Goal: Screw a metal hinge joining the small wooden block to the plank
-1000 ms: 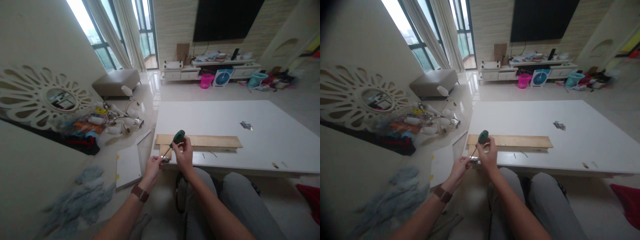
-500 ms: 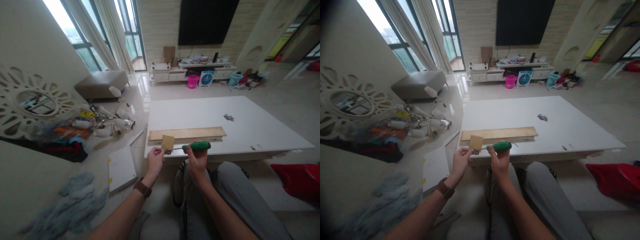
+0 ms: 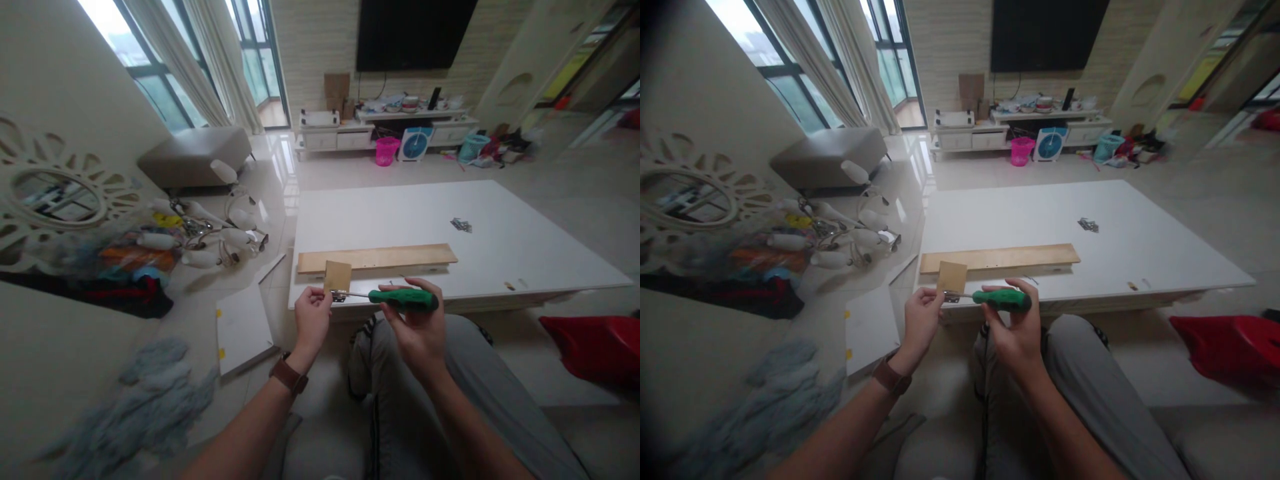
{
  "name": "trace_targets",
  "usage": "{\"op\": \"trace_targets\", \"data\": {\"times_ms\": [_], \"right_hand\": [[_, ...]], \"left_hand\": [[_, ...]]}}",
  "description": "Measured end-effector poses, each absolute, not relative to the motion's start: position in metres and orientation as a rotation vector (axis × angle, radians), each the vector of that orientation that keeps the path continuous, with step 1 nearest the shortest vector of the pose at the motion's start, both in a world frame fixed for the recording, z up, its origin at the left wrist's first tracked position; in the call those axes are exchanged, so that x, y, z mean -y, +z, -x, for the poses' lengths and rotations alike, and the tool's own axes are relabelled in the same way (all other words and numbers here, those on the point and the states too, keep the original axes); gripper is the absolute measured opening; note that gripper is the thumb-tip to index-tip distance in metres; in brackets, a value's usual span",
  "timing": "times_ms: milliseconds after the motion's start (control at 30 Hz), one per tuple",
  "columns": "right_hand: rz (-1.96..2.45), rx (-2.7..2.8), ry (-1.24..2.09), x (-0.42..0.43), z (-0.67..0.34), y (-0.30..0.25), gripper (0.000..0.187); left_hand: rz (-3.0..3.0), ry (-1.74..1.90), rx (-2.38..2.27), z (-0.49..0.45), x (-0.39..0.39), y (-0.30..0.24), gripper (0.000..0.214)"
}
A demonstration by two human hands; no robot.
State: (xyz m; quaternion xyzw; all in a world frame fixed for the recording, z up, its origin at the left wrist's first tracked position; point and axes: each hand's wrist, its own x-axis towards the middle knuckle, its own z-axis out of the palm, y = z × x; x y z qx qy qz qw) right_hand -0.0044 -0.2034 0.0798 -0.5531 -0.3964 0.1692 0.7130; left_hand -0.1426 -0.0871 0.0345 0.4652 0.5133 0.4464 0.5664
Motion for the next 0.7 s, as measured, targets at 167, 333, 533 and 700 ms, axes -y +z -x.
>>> {"op": "trace_targets", "data": {"times_ms": [167,333,533,700], "right_hand": [[1.308,0.811,0.345,0.201,0.000,0.080,0.045],[1.377,0.774,0.328,0.205,-0.003,0.075,0.046],[1.202,0.822,0.406,0.214,0.001,0.082,0.048],[1.181,0.720,0.395,0.214,0.005,0.086,0.046]], "left_hand": [[-1.143,1.060,-1.211,0.141,0.093,0.028,0.027],[-1.150,1.068,-1.231,0.143,0.092,0.024,0.026],[-1.127,1.033,-1.224,0.141,0.095,0.029,0.027],[-1.134,1.041,-1.206,0.138,0.100,0.030,0.026]]}}
